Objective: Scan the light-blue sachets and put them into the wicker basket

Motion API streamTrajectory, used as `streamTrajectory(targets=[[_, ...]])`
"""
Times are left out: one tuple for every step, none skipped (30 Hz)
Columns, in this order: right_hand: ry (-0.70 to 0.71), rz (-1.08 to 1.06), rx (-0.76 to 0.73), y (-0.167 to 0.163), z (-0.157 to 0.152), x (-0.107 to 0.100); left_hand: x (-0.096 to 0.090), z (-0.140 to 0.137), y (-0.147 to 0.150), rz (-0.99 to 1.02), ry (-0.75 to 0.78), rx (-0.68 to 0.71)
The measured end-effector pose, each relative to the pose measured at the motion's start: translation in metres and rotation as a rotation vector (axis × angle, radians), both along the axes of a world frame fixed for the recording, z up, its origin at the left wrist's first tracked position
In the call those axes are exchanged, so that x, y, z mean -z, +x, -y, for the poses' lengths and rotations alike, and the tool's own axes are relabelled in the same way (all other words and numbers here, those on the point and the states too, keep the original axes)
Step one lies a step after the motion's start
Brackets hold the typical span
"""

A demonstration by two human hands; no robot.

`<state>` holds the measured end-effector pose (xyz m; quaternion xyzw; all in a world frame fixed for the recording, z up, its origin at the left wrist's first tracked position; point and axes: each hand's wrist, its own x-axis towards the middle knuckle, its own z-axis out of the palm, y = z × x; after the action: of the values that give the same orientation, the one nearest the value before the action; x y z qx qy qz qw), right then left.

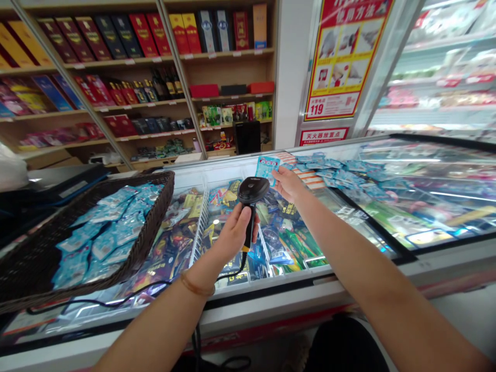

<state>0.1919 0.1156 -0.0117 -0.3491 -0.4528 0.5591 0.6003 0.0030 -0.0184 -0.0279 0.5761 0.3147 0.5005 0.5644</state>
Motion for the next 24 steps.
streamTrajectory(targets=[[0.021,-0.019,-0.02,0.0,-0.002,0.002,0.0,0.001,0.0,-0.003,0.003,0.029],[0.041,-0.037,-0.039,0.001,-0.003,0.004,0.0,0.001,0.0,-0.008,0.004,0.057],[0.055,-0.052,-0.056,0.001,-0.005,0.006,0.0,0.001,0.0,-0.013,0.005,0.081],[0.065,-0.061,-0.071,0.002,-0.007,0.007,0.0,0.001,0.001,-0.023,0.006,0.099],[0.072,-0.066,-0.081,0.002,-0.009,0.009,0.001,0.001,0.001,-0.035,0.006,0.11],[0.075,-0.067,-0.085,0.002,-0.01,0.01,0.001,0.002,0.001,-0.047,0.006,0.119],[0.078,-0.066,-0.084,0.002,-0.011,0.011,0.001,0.002,0.001,-0.057,0.006,0.126],[0.081,-0.064,-0.08,0.002,-0.012,0.011,0.001,0.003,0.001,-0.066,0.006,0.134],[0.087,-0.062,-0.076,0.002,-0.012,0.012,0.001,0.003,0.002,-0.071,0.005,0.138],[0.091,-0.059,-0.072,0.002,-0.012,0.011,0.001,0.003,0.002,-0.071,0.005,0.139],[0.094,-0.055,-0.067,0.002,-0.012,0.011,0.001,0.003,0.002,-0.069,0.007,0.139],[0.095,-0.052,-0.063,0.002,-0.011,0.011,0.002,0.003,0.002,-0.065,0.01,0.137],[0.096,-0.048,-0.06,0.001,-0.01,0.011,0.002,0.003,0.002,-0.06,0.012,0.135],[0.097,-0.044,-0.059,0.002,-0.01,0.01,0.002,0.003,0.002,-0.056,0.014,0.135],[0.096,-0.04,-0.06,0.002,-0.009,0.01,0.002,0.003,0.002,-0.055,0.015,0.137],[0.094,-0.037,-0.062,0.002,-0.009,0.01,0.001,0.003,0.002,-0.058,0.013,0.139],[0.089,-0.036,-0.066,0.002,-0.008,0.009,0.001,0.003,0.002,-0.062,0.009,0.142],[0.08,-0.037,-0.069,0.002,-0.008,0.008,0.001,0.003,0.002,-0.066,0.003,0.143],[0.07,-0.039,-0.07,0.001,-0.008,0.008,0.001,0.003,0.002,-0.069,-0.002,0.141],[0.059,-0.042,-0.067,0.001,-0.007,0.007,0.001,0.002,0.003,-0.066,-0.009,0.132],[0.049,-0.046,-0.062,0.0,-0.007,0.007,0.001,0.002,0.003,-0.061,-0.02,0.118],[0.036,-0.048,-0.057,-0.001,-0.006,0.007,0.002,0.002,0.004,-0.054,-0.032,0.098],[0.022,-0.047,-0.05,-0.002,-0.005,0.007,0.003,0.001,0.005,-0.043,-0.045,0.069],[0.006,-0.045,-0.043,-0.005,-0.003,0.008,0.003,0.0,0.005,-0.028,-0.058,0.034]])
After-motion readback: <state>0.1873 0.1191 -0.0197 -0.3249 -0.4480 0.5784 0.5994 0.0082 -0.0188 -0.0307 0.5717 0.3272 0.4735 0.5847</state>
